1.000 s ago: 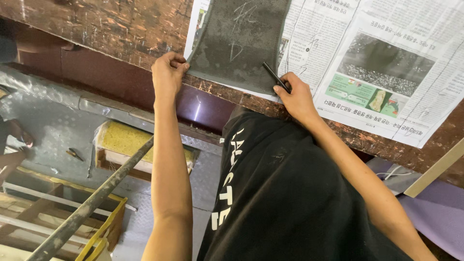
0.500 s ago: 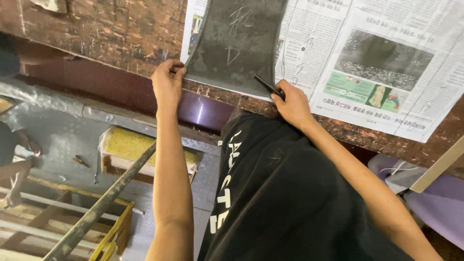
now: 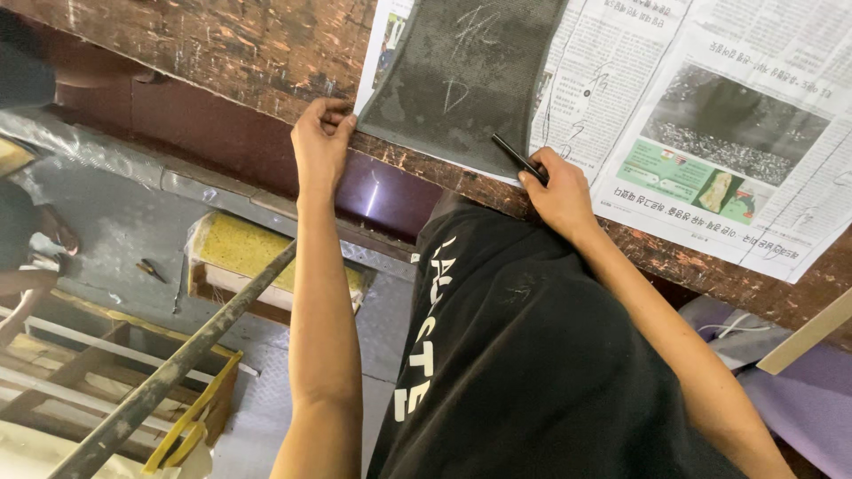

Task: The person spreads newspaper over the workbench and lays gray fabric pieces on it. They trace outlines around the pieces with a pen, repositioning the fabric and using a wrench to hold the paper flat while drawing.

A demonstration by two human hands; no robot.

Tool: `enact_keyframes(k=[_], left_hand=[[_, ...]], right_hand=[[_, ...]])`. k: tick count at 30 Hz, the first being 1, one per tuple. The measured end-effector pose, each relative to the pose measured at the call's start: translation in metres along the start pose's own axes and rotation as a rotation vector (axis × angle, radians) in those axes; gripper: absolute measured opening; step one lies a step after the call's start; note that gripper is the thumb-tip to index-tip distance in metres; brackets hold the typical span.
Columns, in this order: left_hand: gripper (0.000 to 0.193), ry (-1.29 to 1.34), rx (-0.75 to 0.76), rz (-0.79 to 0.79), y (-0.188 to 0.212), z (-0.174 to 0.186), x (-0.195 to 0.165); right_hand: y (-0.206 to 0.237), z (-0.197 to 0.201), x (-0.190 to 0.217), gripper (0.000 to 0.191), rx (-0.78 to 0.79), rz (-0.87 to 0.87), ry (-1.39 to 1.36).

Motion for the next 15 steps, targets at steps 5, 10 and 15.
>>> enact_keyframes(k=[5,10,15], left_hand=[[0.033,-0.025,-0.009,-0.014,0.0034,0.0034,-0.0038],[0.034,-0.017,0.001,-0.036,0.0023,0.0025,-0.0031],[0.034,-0.028,0.005,-0.046,0.0,0.0031,0.0007]], right_hand=[[-0.0005,-0.0001,-0.0026,0.021,0.001,-0.025,0.007],[0.0004,0.0011,-0.0016,0.023,-0.015,0.029,-0.014],[0.0002,0.0086,0.0037,0.022,-0.041,0.071,-0.063]])
Point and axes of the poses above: each hand's wrist, its own y-axis away from the middle knuckle, its own z-axis out of the back of the hand, x = y × z, the point moved 8 cm from there along -y, towards the middle knuckle, and after that the axes turned 2 degrees about -z, right-handed, at the moved point
